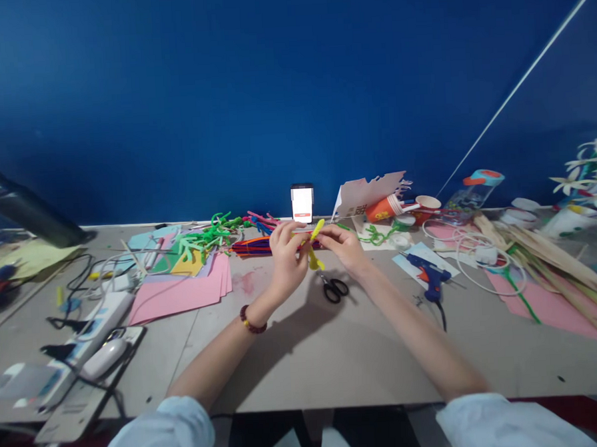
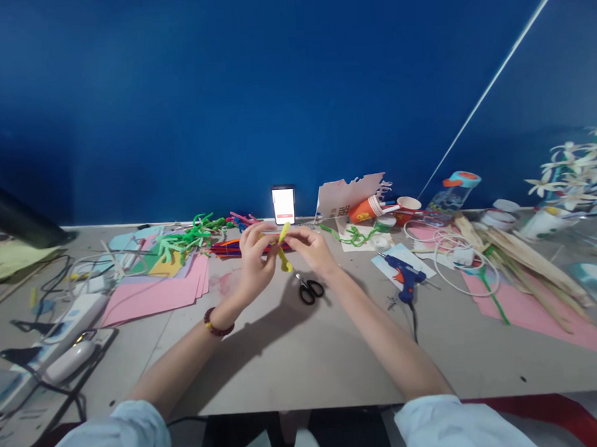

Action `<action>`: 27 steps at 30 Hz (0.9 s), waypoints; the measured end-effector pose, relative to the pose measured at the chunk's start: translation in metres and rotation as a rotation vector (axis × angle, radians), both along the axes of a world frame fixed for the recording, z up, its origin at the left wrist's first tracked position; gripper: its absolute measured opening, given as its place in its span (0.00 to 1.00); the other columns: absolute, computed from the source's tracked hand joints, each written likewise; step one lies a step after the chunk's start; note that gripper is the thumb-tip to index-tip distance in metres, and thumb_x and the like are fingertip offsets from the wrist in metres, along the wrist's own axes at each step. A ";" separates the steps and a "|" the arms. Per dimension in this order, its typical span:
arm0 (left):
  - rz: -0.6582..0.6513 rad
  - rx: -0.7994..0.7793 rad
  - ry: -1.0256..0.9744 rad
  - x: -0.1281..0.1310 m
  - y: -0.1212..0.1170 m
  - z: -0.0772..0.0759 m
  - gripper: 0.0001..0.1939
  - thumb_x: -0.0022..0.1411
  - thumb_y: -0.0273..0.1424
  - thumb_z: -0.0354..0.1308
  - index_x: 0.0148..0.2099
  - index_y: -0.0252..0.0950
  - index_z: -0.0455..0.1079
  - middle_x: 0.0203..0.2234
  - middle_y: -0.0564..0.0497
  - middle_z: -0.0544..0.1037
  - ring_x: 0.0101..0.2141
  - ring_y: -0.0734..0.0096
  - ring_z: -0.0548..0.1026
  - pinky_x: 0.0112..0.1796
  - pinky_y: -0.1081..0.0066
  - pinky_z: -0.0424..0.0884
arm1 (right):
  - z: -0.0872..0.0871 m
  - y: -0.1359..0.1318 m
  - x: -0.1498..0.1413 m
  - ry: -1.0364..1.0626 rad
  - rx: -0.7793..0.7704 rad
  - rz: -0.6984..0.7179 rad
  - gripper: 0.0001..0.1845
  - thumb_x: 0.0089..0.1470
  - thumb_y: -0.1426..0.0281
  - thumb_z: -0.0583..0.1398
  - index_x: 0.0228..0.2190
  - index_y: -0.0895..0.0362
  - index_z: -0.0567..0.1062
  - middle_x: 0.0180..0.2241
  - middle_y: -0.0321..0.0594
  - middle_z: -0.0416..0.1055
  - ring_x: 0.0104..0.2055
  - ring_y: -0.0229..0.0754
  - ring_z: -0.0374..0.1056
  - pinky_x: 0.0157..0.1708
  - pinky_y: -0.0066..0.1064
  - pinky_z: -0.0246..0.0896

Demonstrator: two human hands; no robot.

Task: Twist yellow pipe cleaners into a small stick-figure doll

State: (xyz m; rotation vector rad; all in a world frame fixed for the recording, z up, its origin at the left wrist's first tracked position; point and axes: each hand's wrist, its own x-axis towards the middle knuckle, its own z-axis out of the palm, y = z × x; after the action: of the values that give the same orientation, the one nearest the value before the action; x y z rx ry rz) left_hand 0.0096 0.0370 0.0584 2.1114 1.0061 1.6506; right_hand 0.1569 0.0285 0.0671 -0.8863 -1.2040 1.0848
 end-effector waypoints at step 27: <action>-0.649 -0.668 -0.390 0.006 0.002 -0.004 0.12 0.52 0.40 0.67 0.33 0.37 0.75 0.36 0.49 0.74 0.42 0.65 0.72 0.46 0.65 0.66 | 0.005 0.007 0.027 -0.198 0.015 0.182 0.12 0.45 0.58 0.67 0.28 0.52 0.81 0.31 0.35 0.69 0.38 0.40 0.67 0.43 0.34 0.62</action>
State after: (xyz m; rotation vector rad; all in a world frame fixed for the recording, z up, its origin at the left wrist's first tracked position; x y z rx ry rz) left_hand 0.0160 0.0388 0.0544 1.3831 0.5433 1.1171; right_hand 0.1835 0.0360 0.0721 -0.9022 -1.4784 1.1508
